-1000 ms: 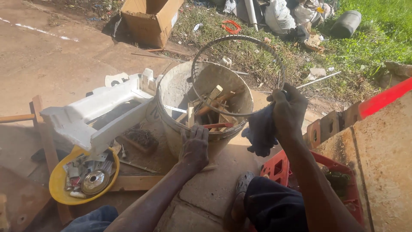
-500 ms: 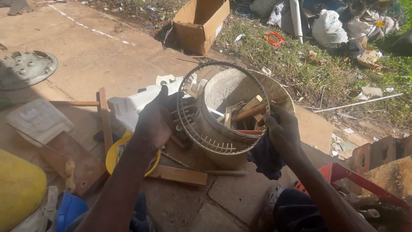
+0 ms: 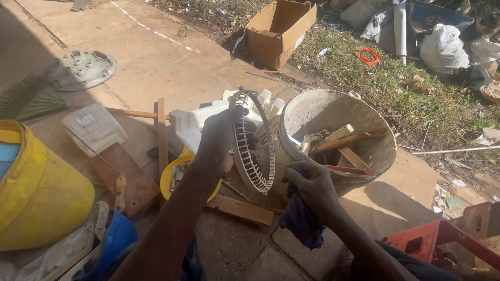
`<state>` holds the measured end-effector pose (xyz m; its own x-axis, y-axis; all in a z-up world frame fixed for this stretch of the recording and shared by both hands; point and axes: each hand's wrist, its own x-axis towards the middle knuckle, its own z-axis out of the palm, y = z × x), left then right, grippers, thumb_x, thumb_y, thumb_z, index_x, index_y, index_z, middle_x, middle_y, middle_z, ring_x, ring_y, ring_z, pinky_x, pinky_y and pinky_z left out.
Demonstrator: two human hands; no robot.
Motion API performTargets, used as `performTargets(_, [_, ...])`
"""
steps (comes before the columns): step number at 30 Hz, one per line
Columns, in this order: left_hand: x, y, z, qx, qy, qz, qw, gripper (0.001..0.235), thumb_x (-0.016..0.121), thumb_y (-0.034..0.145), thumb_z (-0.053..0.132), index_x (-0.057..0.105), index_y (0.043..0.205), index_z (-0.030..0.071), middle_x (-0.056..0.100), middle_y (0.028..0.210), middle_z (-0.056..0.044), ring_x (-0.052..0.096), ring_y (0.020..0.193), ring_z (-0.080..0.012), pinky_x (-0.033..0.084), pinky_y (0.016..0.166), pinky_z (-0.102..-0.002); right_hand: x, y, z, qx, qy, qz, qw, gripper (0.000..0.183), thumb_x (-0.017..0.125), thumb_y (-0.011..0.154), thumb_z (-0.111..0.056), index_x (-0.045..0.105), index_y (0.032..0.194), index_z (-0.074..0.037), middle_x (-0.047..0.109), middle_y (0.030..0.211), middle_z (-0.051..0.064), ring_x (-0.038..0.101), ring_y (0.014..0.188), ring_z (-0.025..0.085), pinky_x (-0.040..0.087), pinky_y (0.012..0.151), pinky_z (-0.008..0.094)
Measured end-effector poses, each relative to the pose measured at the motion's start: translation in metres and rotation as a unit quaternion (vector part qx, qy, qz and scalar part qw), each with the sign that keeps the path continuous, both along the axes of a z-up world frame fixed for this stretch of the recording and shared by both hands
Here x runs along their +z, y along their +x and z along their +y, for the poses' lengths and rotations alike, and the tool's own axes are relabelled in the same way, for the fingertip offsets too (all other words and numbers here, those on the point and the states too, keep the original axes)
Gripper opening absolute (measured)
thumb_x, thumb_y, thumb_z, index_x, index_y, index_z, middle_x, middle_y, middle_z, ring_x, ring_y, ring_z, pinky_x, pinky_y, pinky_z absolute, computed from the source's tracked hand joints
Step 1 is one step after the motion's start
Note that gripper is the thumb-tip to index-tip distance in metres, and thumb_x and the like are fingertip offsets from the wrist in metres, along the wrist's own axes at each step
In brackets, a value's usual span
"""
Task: Cleaning various small metal and plastic components using a cloth in an outdoor fabrication area.
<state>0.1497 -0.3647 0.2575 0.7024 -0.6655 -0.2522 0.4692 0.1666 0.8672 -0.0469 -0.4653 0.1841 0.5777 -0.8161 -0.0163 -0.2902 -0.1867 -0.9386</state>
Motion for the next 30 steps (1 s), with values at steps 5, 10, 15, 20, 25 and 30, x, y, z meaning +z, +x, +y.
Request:
performTargets(5, [-0.025,-0.011,-0.012,-0.014,-0.010,0.001,1.000,0.041,0.063,0.096,0.033,0.061,0.116,-0.002,0.070,0.088,-0.023,0.074,0.069,-0.0350,0.063,0.057,-0.044,0.035,-0.004,0.033,0.092,-0.081,-0.076,0.990,0.023,0.082,0.085,-0.025,0.086,0.106,-0.017,0.082,0.086,0.012,0.075,0.087,0.017,0.058,0.079,0.034])
performTargets(10, [0.002,-0.046,-0.014,-0.025,0.025,0.025,0.999,0.044,0.059,0.097,0.036,0.062,0.119,-0.001,0.068,0.088,-0.018,0.067,0.070,-0.0293,0.057,0.072,-0.053,0.015,-0.013,0.037,0.131,-0.150,-0.096,0.975,0.019,0.078,0.084,-0.014,0.081,0.102,-0.009,0.080,0.075,0.017,0.080,0.077,0.035,0.061,0.065,0.043])
performTargets(15, [-0.001,-0.035,0.002,-0.156,-0.078,-0.008,0.985,0.036,0.051,0.104,0.036,0.063,0.106,0.002,0.065,0.066,-0.007,0.059,0.047,-0.0163,0.046,0.043,-0.030,0.031,-0.010,0.039,0.168,-0.151,-0.033,0.974,0.017,0.077,0.084,-0.014,0.079,0.096,-0.003,0.077,0.064,0.006,0.057,0.042,0.010,0.043,0.038,0.024])
performTargets(20, [0.006,-0.036,0.013,-0.135,-0.003,-0.142,0.981,0.038,0.072,0.093,0.038,0.066,0.098,0.001,0.067,0.065,-0.021,0.068,0.049,-0.0303,0.055,0.049,-0.041,0.052,-0.009,0.015,0.044,-0.007,-0.131,0.990,0.022,0.078,0.088,-0.022,0.082,0.090,-0.001,0.078,0.064,0.016,0.073,0.065,0.019,0.058,0.064,0.036])
performTargets(25, [-0.022,-0.058,0.017,-0.174,0.007,-0.257,0.951,0.032,0.087,0.082,0.024,0.073,0.086,-0.004,0.069,0.057,-0.017,0.068,0.044,-0.0220,0.053,0.045,-0.030,0.112,-0.018,-0.015,-0.235,0.344,-0.155,0.896,0.046,0.068,0.098,-0.030,0.067,0.133,0.000,0.064,0.103,0.008,0.063,0.098,0.015,0.046,0.098,0.028])
performTargets(30, [-0.031,-0.118,0.002,-0.164,0.054,-0.301,0.938,0.030,0.093,0.070,0.023,0.073,0.081,0.003,0.071,0.059,-0.015,0.071,0.053,-0.0242,0.055,0.053,-0.034,0.084,-0.001,-0.025,-0.259,0.370,-0.149,0.880,0.054,0.067,0.094,-0.036,0.066,0.134,0.000,0.068,0.123,0.019,0.064,0.121,0.027,0.039,0.112,0.039])
